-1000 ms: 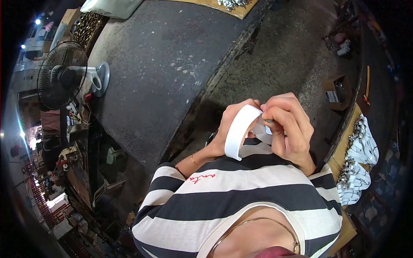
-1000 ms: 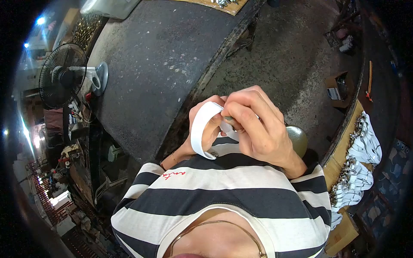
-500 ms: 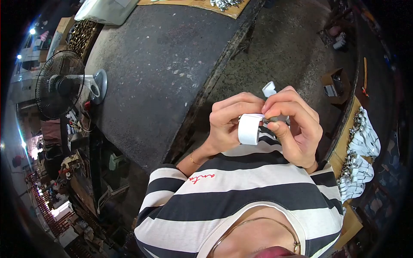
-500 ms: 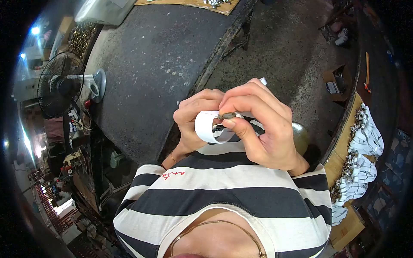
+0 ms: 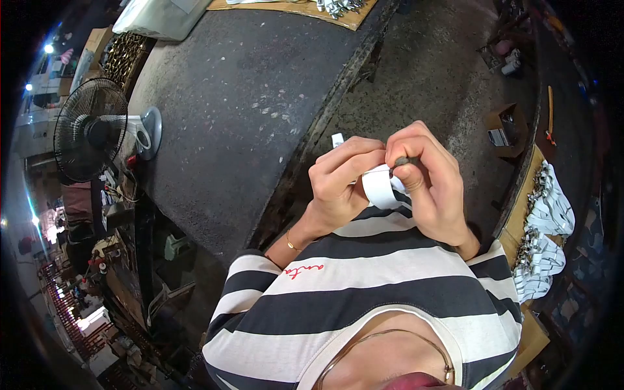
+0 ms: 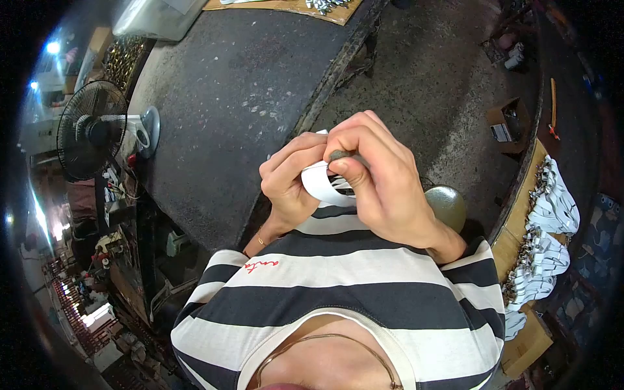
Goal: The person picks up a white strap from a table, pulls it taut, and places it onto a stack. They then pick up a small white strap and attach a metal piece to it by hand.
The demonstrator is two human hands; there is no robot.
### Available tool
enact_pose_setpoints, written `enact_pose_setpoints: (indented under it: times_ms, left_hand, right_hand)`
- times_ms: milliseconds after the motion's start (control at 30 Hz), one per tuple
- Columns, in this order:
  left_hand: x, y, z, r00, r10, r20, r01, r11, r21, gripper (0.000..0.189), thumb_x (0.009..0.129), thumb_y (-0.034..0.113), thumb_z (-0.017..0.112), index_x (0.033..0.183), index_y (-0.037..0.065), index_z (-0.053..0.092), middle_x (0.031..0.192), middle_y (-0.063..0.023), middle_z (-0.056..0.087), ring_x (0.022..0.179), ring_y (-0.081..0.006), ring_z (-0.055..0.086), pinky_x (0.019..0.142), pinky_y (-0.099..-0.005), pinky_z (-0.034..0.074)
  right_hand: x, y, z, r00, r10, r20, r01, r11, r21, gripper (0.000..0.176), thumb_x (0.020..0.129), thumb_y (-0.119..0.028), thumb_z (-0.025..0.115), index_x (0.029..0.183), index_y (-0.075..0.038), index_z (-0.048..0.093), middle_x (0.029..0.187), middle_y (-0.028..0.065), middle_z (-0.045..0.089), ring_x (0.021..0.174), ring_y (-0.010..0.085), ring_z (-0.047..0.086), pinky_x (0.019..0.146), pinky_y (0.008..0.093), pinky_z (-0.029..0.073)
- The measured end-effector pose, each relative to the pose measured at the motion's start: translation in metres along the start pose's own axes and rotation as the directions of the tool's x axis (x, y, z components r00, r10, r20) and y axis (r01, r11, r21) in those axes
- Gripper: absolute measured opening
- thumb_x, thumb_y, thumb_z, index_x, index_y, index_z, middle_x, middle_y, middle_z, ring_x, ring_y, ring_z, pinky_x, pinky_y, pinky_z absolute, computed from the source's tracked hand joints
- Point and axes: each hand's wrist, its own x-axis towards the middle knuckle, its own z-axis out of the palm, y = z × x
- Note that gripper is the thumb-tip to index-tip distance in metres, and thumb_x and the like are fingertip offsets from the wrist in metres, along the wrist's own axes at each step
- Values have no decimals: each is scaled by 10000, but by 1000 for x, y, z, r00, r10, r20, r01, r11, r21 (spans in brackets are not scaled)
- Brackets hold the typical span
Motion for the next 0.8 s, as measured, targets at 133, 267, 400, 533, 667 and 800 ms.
enact_pose_setpoints:
  times_ms: [133, 267, 400, 533, 667, 800]
  left_hand:
    - [-1, 0, -2, 999, -36, 18, 36, 999, -36, 236, 711, -40, 737, 938, -38, 671, 874, -142, 673, 747, -253, 671, 637, -316, 535]
    - [-4, 9, 1, 999, -39, 5, 39, 994, -106, 236, 711, -56, 722, 941, -35, 673, 883, -142, 679, 758, -253, 675, 653, -317, 539]
    - [-3, 10, 1, 999, -46, 1, 46, 993, -108, 244, 702, -54, 728, 939, -41, 670, 890, -145, 676, 772, -263, 675, 668, -322, 543]
    - [-5, 5, 2, 996, 79, -31, -80, 996, -38, 274, 678, -22, 760, 935, -50, 669, 889, -146, 670, 786, -277, 676, 672, -337, 553]
    - [1, -2, 3, 993, 115, -23, -115, 993, 14, 287, 662, -5, 771, 924, -56, 664, 893, -153, 666, 805, -297, 680, 678, -350, 562]
    - [-2, -5, 5, 982, 187, -22, -182, 973, 142, 283, 658, -7, 771, 910, -64, 655, 890, -163, 663, 821, -320, 683, 685, -355, 569]
  right_hand:
    - [-5, 8, 1, 988, 154, -4, -140, 909, 393, 152, 977, -135, 571, 940, 12, 569, 941, 100, 562, 814, 146, 531, 740, 272, 444]
    - [-13, -5, -6, 986, 166, -8, -150, 909, 388, 186, 976, -156, 583, 940, 27, 583, 981, 113, 564, 844, 149, 549, 758, 271, 452]
    - [-13, -9, -7, 1000, 23, -8, -22, 996, 81, 88, 882, -58, 646, 922, 20, 636, 960, 129, 607, 820, 201, 590, 698, 295, 474]
    - [-15, -10, -4, 992, -102, -71, 95, 991, -94, 147, 787, 8, 690, 931, 12, 662, 931, 128, 628, 801, 239, 598, 666, 320, 481]
    - [-10, -6, -1, 984, -149, -94, 133, 979, -153, 139, 791, -5, 695, 924, 9, 656, 928, 127, 624, 793, 248, 593, 664, 333, 476]
    - [-6, -11, -3, 1000, -31, 2, 31, 984, -177, 124, 834, -54, 669, 918, 9, 604, 932, 137, 581, 850, 284, 562, 733, 359, 463]
